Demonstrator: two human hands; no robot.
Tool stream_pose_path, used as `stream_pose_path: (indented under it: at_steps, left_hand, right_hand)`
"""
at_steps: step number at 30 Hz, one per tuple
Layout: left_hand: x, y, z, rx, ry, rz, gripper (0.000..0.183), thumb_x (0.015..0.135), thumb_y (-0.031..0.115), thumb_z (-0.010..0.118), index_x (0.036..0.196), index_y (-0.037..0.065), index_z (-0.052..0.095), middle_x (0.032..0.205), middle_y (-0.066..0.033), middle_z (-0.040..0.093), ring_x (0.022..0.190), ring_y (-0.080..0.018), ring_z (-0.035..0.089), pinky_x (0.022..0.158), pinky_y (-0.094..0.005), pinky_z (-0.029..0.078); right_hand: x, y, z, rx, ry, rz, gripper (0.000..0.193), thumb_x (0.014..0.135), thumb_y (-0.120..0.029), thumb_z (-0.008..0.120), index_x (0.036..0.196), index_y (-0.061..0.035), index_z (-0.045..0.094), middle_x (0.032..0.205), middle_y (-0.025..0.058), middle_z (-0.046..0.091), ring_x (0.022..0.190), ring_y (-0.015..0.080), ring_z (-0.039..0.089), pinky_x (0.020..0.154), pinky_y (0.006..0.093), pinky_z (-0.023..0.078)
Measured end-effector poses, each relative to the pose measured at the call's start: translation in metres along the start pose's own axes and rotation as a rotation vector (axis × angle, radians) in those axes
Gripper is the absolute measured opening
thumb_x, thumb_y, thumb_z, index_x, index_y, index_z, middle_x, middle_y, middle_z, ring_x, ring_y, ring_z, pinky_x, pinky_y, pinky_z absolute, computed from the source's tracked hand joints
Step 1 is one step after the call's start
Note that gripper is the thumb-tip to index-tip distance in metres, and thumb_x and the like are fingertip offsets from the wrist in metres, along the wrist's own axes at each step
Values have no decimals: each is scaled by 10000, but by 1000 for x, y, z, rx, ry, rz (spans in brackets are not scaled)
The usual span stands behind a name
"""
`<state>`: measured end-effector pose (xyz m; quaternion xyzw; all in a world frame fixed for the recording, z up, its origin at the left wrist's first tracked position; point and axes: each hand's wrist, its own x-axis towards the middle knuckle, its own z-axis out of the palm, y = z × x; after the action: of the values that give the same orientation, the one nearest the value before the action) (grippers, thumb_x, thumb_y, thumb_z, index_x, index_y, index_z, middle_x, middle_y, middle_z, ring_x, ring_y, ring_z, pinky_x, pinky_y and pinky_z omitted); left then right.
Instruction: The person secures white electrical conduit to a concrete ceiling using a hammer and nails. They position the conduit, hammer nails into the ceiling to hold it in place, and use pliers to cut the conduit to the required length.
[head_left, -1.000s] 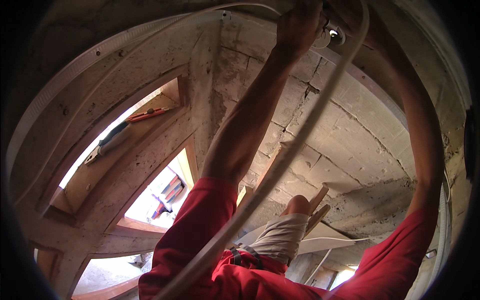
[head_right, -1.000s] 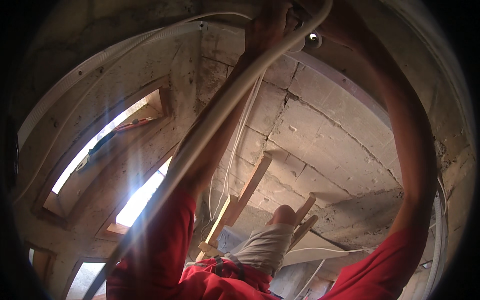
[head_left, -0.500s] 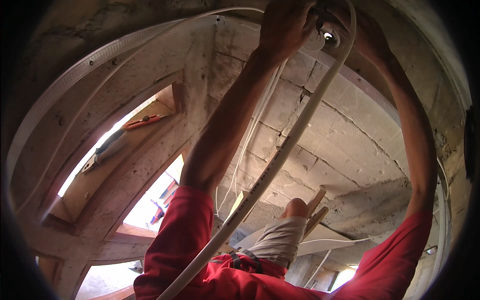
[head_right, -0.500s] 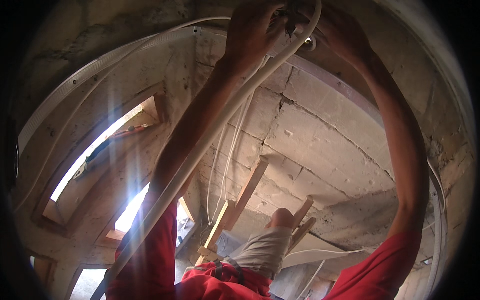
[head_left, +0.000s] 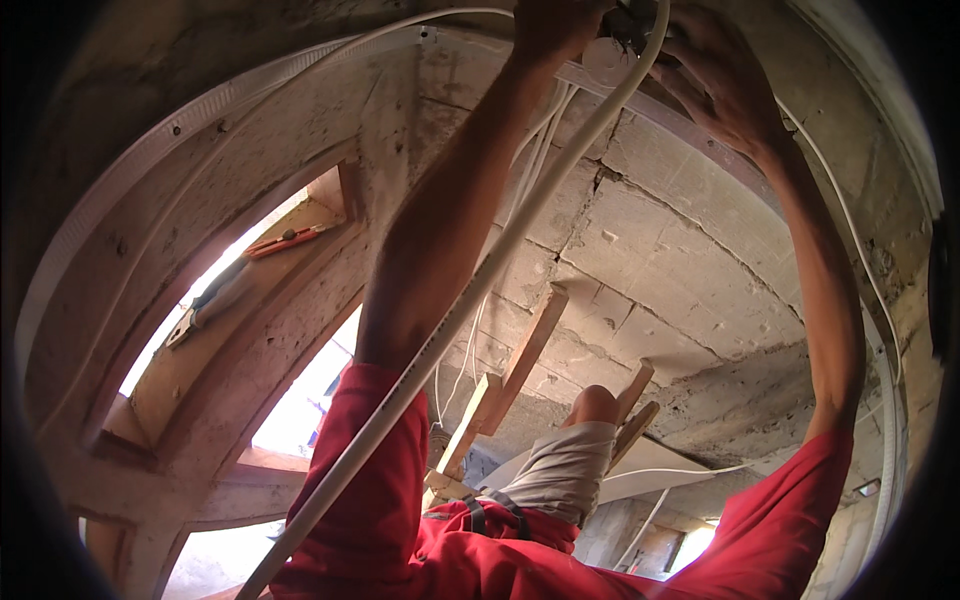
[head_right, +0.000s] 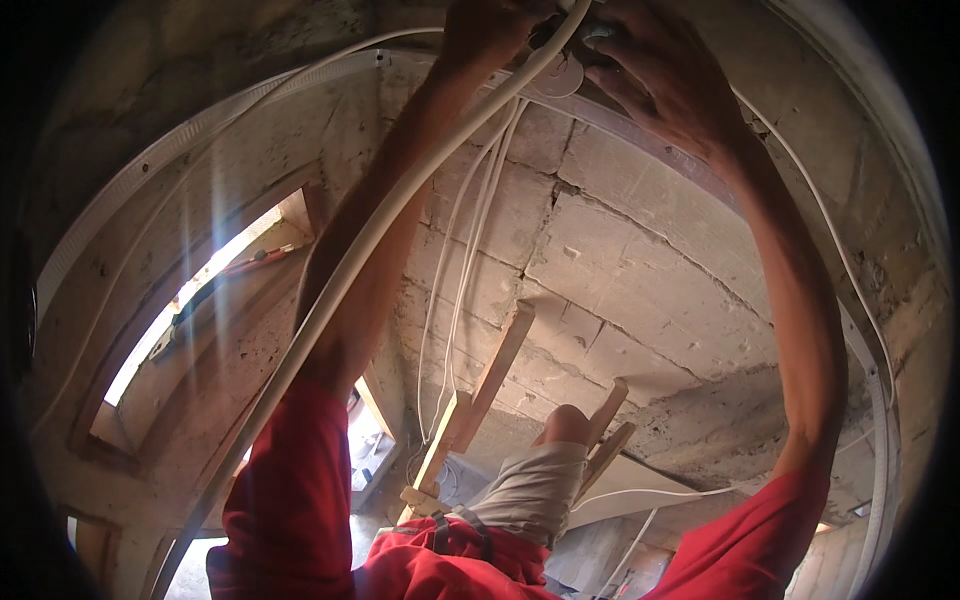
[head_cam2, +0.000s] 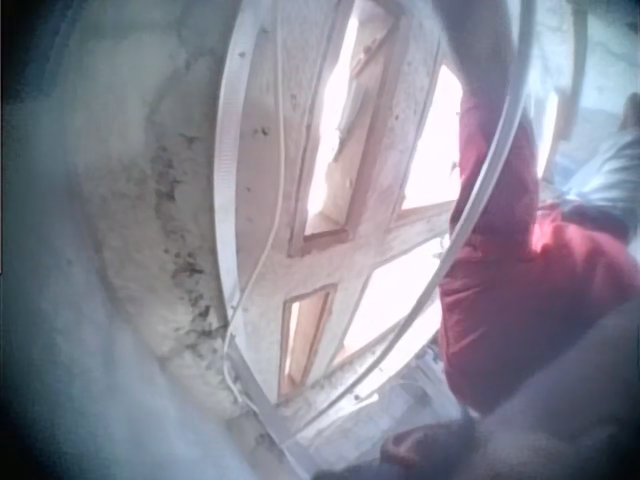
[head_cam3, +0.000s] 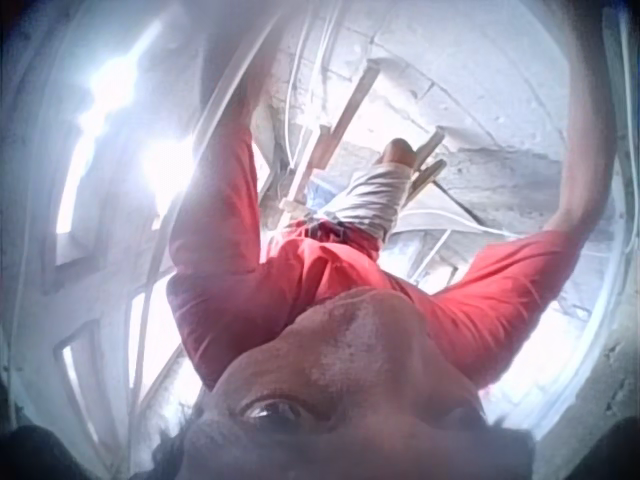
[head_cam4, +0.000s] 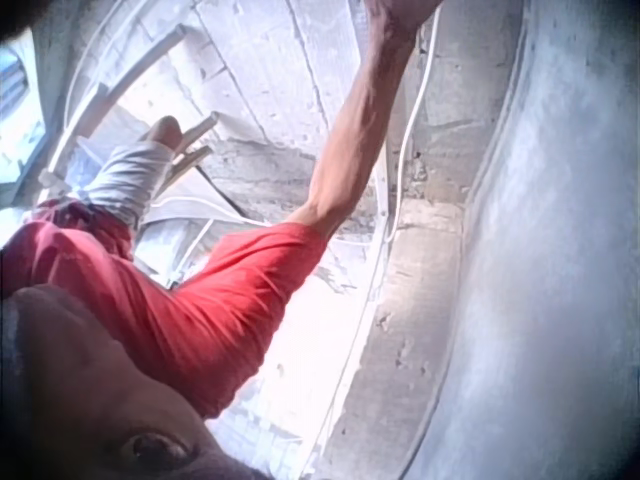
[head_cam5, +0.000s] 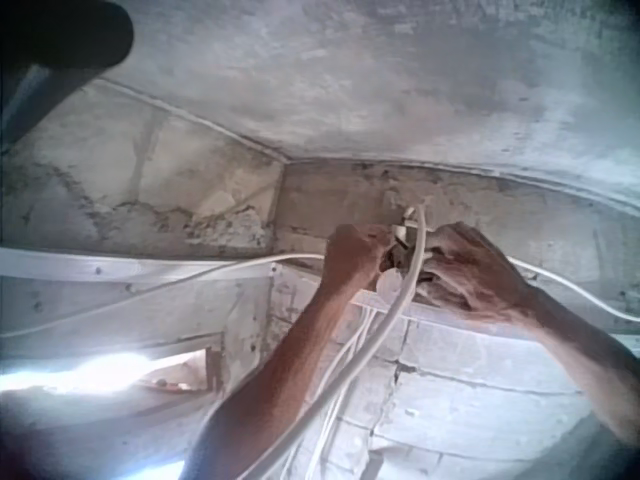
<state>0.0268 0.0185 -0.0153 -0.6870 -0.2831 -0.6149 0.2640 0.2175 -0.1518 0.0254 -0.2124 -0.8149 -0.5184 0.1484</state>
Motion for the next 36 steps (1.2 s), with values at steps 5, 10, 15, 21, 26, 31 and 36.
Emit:
stream_pose_path:
  at_steps: [5,10,15,21,26,31,36]
  left_hand:
    - [19,-17,7,-382,-255,67,215,957,251,666,950,64,773,839,-93,764,702,-204,713,650,-361,563]
    - [26,-43,-26,-712,-450,-61,232,985,255,660,921,65,775,841,-25,746,743,-122,661,675,-316,543]
    - [48,-26,-60,-1201,-776,-528,209,992,226,633,1063,65,746,987,-69,738,909,-154,673,772,-327,550]
    - [-7,-1,-77,-1192,512,-517,260,1047,247,531,1092,42,684,1012,-80,706,905,-218,670,839,-367,539]
    - [-73,56,-13,-348,579,-297,226,1022,203,557,1083,10,656,1043,-158,691,967,-312,671,884,-451,528]
    - [-67,85,-27,-530,503,-439,192,989,169,602,1082,12,662,1060,-188,684,983,-346,665,881,-476,525]
    - [-26,112,-3,-613,471,-308,190,977,167,619,1077,12,666,1056,-198,680,970,-365,663,871,-483,526]
  right_hand:
    - [19,-35,25,0,7,161,222,880,-190,703,1064,-87,633,1100,109,631,1114,320,590,1016,493,450]
    - [68,-70,80,-102,294,167,155,789,-159,698,905,-63,739,1018,119,687,1106,317,609,934,543,462]
    - [84,-71,81,-21,252,444,202,838,-206,677,974,-82,760,1055,126,730,1126,358,623,945,584,460]
    - [109,4,79,62,-377,327,270,914,-342,623,1019,-124,743,951,148,735,874,390,685,768,581,502]
    - [115,69,43,250,-75,-334,378,971,-423,551,894,-64,643,716,166,624,718,342,665,665,475,506]
    - [149,58,74,351,-266,-78,241,881,-227,626,770,-29,545,632,143,555,618,318,591,590,473,443]
    - [109,114,68,-183,-92,-479,158,889,-142,612,784,-24,618,660,154,612,648,328,658,580,483,495]
